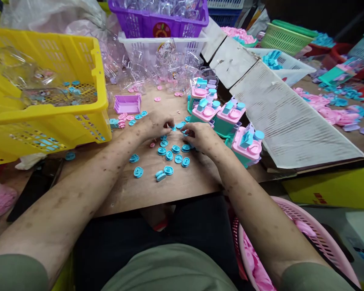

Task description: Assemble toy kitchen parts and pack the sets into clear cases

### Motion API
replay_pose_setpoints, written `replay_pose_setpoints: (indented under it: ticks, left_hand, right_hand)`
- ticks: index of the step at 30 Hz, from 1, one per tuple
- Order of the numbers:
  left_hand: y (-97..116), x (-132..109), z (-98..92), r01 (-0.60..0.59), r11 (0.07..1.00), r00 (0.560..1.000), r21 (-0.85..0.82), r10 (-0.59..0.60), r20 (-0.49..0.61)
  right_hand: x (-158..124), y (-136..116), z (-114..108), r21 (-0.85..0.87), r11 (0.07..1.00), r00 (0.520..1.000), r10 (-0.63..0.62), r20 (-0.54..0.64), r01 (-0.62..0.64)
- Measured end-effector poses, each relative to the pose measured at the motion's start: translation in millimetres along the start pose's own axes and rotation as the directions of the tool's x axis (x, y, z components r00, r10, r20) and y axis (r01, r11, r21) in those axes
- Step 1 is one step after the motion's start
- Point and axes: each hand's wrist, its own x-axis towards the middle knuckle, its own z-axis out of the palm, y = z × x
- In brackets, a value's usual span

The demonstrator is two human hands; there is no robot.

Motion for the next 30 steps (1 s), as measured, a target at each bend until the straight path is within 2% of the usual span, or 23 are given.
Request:
replay_pose_setpoints:
  ticks: [3, 5, 10, 15, 20, 22, 26, 30]
  left_hand:
    - [-14, -18, -11.0, -0.012, 0.985, 0.998, -0.174, 0.001, -0.063]
    - [-20, -28, -13.4, 0.002, 0.976, 0.999, -0.217, -0.012, -0.043]
    - [-20, -35, -4.5, 0.094, 0.982, 0.995, -0.161, -0.088, 0.044]
    - [-18, -33, 1.4, 0.076, 0.993, 0.997, -0.088, -0.074, 0.024]
    - [-21, -34, 2.2, 0.055, 0.996, 0.998, -0.07, -0.054, 0.012]
    - [-21, -34, 1.8, 0.044, 0.996, 0.999, -0.084, -0.043, 0.012]
    - [-16, -34, -1.0, 0.066, 0.987, 0.998, -0.15, -0.063, 0.026]
    - [-12, -34, -4.1, 0.089, 0.989, 0.994, -0.121, -0.08, 0.073]
  right_hand:
    - [-7, -1, -7, 0.125, 0.992, 1.0, -0.017, -0.017, 0.019]
    - [-11, -3, -11, 0.222, 0.975, 1.0, 0.011, -0.021, -0.006]
    - [-18, -8, -12, 0.507, 0.855, 0.994, 0.1, 0.044, -0.109]
    - [-23, -8, -13, 0.551, 0.822, 0.99, 0.13, 0.057, -0.14]
    - [-24, -9, -13, 0.685, 0.71, 0.986, 0.132, 0.1, -0.165]
    - [-22, -11, -13, 0.7, 0.692, 0.985, 0.136, 0.11, -0.174]
    - [-16, -17, -13, 0.622, 0.759, 0.981, 0.153, 0.117, -0.193]
    - [-15, -23, -16, 0.493, 0.862, 0.992, 0.126, 0.019, -0.118]
